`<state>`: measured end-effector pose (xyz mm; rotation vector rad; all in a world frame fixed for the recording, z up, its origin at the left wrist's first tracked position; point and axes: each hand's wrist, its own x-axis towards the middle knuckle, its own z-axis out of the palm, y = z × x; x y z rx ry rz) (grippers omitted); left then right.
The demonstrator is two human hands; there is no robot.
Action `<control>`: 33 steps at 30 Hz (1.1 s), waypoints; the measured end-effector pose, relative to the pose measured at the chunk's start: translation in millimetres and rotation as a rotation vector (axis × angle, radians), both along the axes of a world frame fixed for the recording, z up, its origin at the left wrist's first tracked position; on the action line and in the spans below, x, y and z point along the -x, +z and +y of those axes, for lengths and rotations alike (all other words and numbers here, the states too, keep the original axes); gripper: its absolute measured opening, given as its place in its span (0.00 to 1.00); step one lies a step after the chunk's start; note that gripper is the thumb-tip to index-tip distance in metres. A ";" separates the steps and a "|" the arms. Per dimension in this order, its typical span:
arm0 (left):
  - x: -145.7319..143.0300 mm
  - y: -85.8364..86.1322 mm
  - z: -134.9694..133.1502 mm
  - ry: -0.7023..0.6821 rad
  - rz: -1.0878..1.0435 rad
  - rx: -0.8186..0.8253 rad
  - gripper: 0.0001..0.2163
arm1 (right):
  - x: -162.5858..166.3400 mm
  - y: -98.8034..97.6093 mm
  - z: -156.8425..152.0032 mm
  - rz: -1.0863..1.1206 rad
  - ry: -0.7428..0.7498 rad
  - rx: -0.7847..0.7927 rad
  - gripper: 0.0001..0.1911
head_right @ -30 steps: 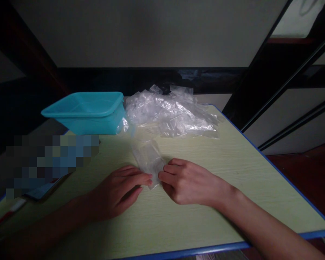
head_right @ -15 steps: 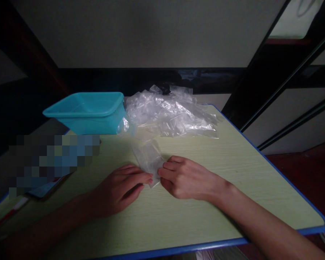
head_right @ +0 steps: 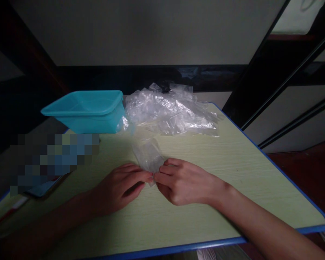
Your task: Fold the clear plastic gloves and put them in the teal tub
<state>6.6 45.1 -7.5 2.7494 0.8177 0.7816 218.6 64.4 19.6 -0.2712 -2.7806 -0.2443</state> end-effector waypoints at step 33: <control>-3.4 1.0 6.6 -0.065 -0.043 -0.477 0.11 | 1.9 -2.9 2.8 0.098 -0.007 -0.031 0.14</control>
